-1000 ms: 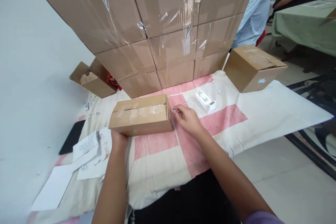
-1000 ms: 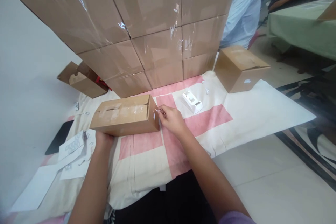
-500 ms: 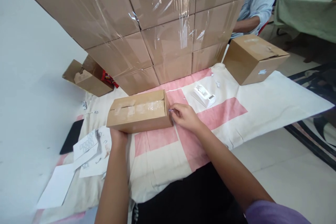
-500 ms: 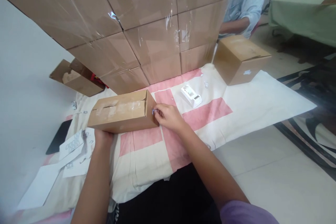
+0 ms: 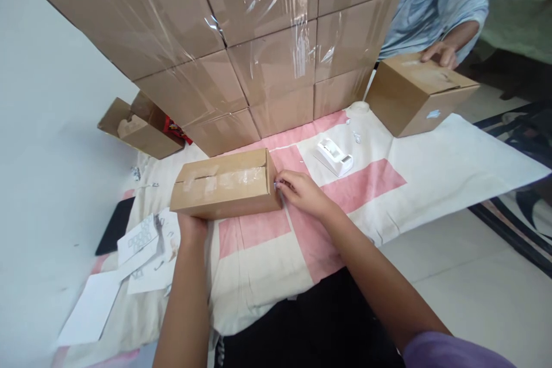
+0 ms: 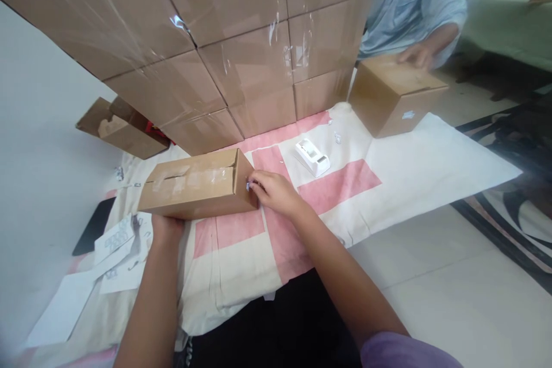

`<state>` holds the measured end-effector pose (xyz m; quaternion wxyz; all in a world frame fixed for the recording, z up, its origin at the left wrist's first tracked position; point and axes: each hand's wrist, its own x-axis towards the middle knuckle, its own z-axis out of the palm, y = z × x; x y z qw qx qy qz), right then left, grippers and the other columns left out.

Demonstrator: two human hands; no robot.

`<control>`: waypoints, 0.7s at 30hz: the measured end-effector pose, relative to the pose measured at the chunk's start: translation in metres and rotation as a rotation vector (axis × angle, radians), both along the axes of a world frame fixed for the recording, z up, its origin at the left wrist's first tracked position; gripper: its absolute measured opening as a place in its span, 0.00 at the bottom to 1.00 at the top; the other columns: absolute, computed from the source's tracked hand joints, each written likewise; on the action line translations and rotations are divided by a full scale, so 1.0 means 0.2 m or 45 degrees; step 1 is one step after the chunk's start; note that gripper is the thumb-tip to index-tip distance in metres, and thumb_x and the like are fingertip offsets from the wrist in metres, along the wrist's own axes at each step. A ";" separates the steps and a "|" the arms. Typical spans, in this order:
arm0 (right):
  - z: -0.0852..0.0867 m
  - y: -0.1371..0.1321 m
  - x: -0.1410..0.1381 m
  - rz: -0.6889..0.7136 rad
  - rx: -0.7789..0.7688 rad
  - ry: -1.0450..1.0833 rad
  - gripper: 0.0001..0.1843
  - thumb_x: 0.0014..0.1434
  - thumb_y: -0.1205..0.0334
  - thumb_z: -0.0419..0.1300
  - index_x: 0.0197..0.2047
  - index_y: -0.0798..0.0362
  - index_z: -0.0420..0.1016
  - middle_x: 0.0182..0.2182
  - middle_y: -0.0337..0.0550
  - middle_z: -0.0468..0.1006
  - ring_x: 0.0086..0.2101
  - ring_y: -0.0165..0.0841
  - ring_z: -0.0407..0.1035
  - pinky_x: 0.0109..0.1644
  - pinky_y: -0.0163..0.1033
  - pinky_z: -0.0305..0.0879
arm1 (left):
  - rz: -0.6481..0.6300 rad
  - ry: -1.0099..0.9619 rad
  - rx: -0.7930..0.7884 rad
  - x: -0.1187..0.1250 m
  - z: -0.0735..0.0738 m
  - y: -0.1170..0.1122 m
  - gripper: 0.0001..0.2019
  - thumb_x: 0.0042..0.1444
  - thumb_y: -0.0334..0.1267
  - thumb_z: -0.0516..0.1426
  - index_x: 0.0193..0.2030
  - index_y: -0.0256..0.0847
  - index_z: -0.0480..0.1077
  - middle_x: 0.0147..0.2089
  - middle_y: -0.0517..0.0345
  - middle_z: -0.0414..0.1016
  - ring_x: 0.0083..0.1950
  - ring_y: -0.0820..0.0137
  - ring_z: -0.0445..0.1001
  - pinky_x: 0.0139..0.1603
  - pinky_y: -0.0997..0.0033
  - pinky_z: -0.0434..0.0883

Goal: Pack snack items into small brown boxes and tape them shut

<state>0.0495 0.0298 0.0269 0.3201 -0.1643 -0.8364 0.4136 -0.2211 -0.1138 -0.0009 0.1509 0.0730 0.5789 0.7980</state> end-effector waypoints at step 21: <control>0.03 -0.01 0.02 0.232 -0.139 0.044 0.04 0.63 0.70 0.59 0.36 0.52 0.71 0.36 0.39 0.72 0.34 0.30 0.67 0.37 0.36 0.61 | 0.039 -0.075 0.018 -0.04 -0.03 -0.02 0.13 0.62 0.43 0.56 0.49 0.45 0.76 0.55 0.56 0.79 0.54 0.68 0.78 0.54 0.72 0.76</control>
